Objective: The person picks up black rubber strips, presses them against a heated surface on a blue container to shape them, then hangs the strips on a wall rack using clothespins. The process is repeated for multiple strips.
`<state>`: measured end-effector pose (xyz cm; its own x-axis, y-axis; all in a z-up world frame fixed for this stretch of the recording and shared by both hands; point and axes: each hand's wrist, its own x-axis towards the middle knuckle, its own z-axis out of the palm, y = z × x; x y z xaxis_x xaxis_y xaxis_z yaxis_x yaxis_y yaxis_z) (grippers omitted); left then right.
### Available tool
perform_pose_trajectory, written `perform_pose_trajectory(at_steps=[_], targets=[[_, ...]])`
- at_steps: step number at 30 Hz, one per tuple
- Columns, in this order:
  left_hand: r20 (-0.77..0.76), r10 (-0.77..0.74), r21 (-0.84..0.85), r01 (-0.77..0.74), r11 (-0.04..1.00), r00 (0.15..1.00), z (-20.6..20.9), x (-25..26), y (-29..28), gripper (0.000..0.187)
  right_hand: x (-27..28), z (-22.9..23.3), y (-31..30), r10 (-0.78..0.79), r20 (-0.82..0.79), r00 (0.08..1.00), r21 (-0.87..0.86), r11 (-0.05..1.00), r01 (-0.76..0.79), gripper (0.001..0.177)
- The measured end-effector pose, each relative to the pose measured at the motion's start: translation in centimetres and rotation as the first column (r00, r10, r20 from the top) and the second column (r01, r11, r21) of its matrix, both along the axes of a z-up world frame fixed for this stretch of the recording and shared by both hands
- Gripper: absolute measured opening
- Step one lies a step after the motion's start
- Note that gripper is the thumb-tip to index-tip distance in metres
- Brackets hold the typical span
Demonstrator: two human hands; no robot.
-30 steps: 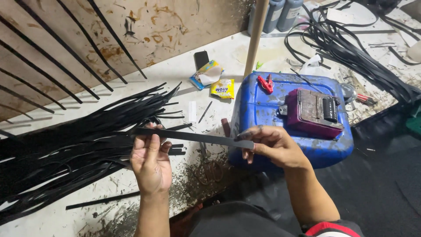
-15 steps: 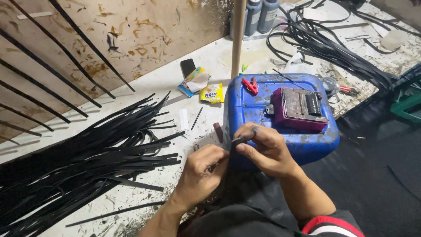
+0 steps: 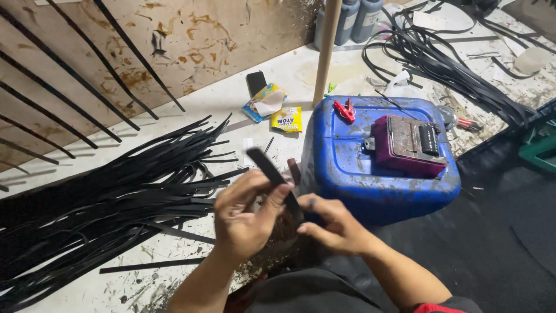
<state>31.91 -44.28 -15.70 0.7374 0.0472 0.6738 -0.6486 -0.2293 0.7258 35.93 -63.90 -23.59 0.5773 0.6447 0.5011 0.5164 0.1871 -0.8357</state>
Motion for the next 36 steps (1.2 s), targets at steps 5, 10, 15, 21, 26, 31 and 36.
perform_pose_trajectory(at_steps=[5,10,15,21,26,31,36], targets=[[-0.078,0.024,-0.096,-0.032,0.995,0.997,-1.1,-0.5,0.9,0.006,-0.4,0.0,0.5,-0.182,0.034,0.983,-0.050,0.982,0.184,0.013],[-0.211,-0.014,-0.036,0.006,0.999,0.977,-2.6,-1.3,2.2,0.013,-0.7,2.6,-0.6,-0.202,0.023,0.979,-0.081,0.976,0.204,0.014],[-0.237,-0.179,-0.423,0.064,0.904,0.955,-5.4,-1.2,3.1,0.015,-1.2,4.2,-2.4,-0.159,-0.069,0.985,-0.102,0.983,0.152,0.021],[-0.355,0.054,-0.312,-0.172,0.934,0.933,-4.7,-0.9,2.4,0.024,-1.6,5.5,-3.5,-0.209,-0.110,0.972,-0.161,0.968,0.190,0.017],[-0.412,-0.005,-0.260,-0.112,0.959,0.911,-3.1,-1.2,-0.6,0.013,-2.5,5.9,-3.4,-0.290,-0.085,0.953,-0.149,0.950,0.276,0.019],[-0.428,0.242,-0.113,-0.317,0.942,0.871,-8.3,-0.1,1.8,0.057,-2.9,6.1,-5.3,-0.326,-0.056,0.944,-0.195,0.930,0.310,0.017],[-0.394,-0.241,-0.261,0.144,0.954,0.887,-2.8,-0.4,-1.6,0.016,-3.0,6.2,-4.5,-0.360,-0.055,0.931,-0.171,0.922,0.346,0.018]])
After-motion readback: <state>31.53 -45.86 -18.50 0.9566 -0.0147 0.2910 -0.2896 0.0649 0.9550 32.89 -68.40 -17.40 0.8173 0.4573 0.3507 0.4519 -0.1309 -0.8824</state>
